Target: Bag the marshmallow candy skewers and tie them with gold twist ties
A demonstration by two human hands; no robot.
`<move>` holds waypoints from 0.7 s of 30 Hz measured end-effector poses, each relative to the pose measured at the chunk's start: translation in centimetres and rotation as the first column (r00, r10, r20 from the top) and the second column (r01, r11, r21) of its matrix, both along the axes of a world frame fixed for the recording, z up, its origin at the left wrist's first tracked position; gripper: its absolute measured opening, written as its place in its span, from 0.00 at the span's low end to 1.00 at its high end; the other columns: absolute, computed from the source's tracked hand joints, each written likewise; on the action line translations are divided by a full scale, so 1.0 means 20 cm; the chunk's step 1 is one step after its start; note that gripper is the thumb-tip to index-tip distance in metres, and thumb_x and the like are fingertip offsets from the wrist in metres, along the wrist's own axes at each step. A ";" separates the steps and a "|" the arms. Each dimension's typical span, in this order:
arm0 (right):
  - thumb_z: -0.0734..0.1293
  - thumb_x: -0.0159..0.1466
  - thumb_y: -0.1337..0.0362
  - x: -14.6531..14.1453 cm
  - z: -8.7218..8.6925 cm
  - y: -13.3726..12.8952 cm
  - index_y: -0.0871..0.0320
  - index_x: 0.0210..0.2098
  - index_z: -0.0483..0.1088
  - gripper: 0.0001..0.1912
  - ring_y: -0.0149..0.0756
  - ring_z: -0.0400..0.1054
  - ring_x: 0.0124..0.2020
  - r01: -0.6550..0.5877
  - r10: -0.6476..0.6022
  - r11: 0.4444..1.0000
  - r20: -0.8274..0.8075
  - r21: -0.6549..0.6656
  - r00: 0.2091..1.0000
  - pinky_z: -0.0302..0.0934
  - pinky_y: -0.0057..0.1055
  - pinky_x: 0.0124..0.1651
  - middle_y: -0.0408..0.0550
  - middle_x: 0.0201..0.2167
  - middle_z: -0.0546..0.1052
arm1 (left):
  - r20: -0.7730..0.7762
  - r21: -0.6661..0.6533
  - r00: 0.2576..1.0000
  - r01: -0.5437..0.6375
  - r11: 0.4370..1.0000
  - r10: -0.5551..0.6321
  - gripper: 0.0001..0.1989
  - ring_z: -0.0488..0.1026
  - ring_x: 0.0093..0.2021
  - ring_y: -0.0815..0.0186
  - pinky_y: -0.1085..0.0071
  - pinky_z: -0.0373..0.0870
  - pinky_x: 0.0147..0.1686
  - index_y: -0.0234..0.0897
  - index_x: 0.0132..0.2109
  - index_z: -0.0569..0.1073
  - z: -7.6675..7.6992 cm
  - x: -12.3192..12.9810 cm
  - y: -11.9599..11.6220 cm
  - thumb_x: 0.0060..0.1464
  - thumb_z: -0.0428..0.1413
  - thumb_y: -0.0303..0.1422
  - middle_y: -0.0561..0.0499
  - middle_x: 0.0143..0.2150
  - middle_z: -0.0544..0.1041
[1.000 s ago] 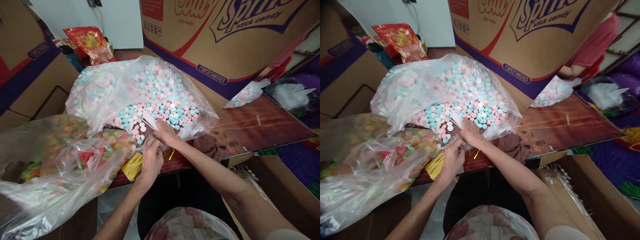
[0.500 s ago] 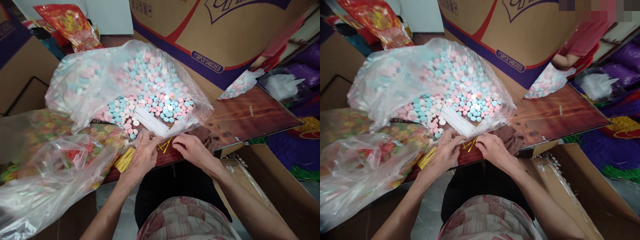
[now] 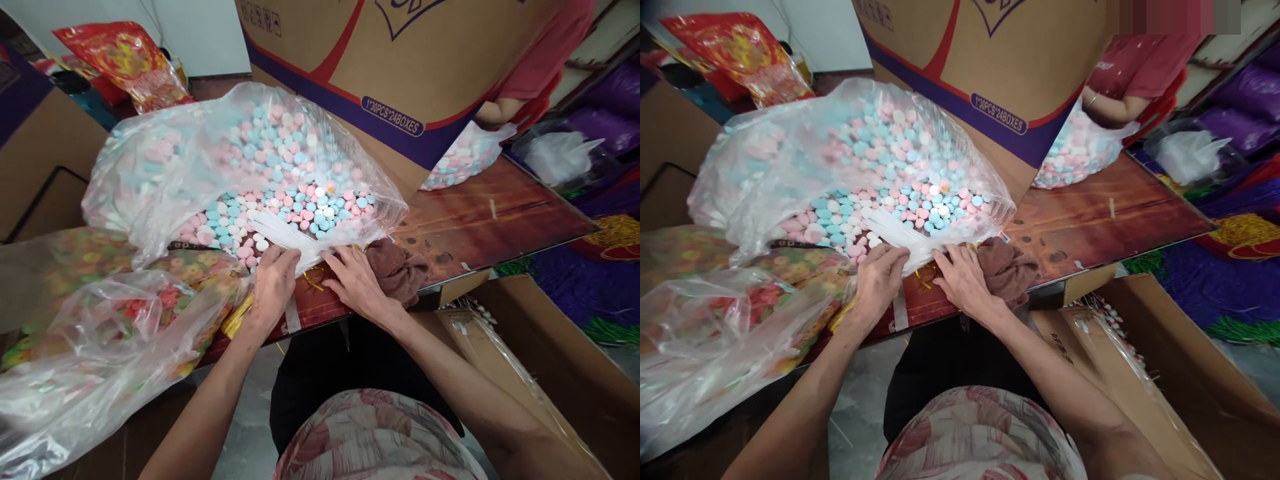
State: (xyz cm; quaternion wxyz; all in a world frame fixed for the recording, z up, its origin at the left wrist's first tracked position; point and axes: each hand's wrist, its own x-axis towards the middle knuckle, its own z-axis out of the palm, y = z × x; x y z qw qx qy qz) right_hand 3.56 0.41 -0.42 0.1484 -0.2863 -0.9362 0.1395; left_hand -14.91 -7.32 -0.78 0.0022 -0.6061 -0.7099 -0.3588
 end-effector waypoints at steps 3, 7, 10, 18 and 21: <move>0.64 0.66 0.68 0.05 -0.04 -0.03 0.59 0.63 0.61 0.26 0.50 0.55 0.63 -0.004 0.002 1.000 -0.088 -0.024 0.996 0.54 0.48 0.63 0.59 0.64 0.61 | 0.000 0.074 0.995 -0.098 0.992 0.099 0.12 0.71 0.39 0.63 0.68 0.67 0.41 0.37 0.42 0.78 0.05 -0.03 0.03 0.61 0.49 0.28 0.47 0.37 0.74; 0.63 0.68 0.59 0.04 -0.07 -0.05 0.66 0.64 0.58 0.29 0.53 0.53 0.66 0.118 -0.123 0.991 -0.087 -0.059 0.989 0.53 0.50 0.65 0.67 0.64 0.59 | -0.007 0.130 0.989 -0.145 0.981 0.148 0.12 0.71 0.41 0.62 0.68 0.67 0.42 0.36 0.41 0.78 0.11 -0.09 0.08 0.61 0.49 0.30 0.46 0.36 0.74; 0.66 0.63 0.45 -0.03 -0.07 -0.06 0.76 0.64 0.56 0.45 0.64 0.47 0.68 0.210 -0.210 0.977 0.010 -0.038 0.978 0.48 0.57 0.65 0.79 0.65 0.55 | -0.016 0.178 0.981 -0.188 0.966 0.194 0.12 0.71 0.41 0.62 0.67 0.66 0.43 0.36 0.41 0.78 0.13 -0.12 0.11 0.61 0.49 0.30 0.46 0.36 0.73; 0.65 0.61 0.40 -0.23 -0.09 -0.15 0.68 0.67 0.52 0.48 0.59 0.42 0.70 0.060 -0.062 0.994 -0.021 -0.087 0.998 0.40 0.56 0.68 0.71 0.68 0.52 | -0.031 0.130 0.982 -0.180 0.975 0.185 0.12 0.69 0.43 0.61 0.66 0.65 0.46 0.37 0.43 0.78 0.16 -0.17 0.12 0.62 0.49 0.31 0.46 0.37 0.71; 0.66 0.61 0.41 -0.27 -0.09 -0.13 0.66 0.67 0.53 0.46 0.59 0.42 0.70 0.041 -0.046 0.995 -0.053 -0.085 0.998 0.38 0.56 0.68 0.69 0.68 0.52 | -0.144 0.001 0.987 -0.079 0.997 0.078 0.19 0.67 0.49 0.55 0.60 0.64 0.50 0.37 0.53 0.75 0.14 -0.18 0.04 0.58 0.56 0.40 0.42 0.46 0.70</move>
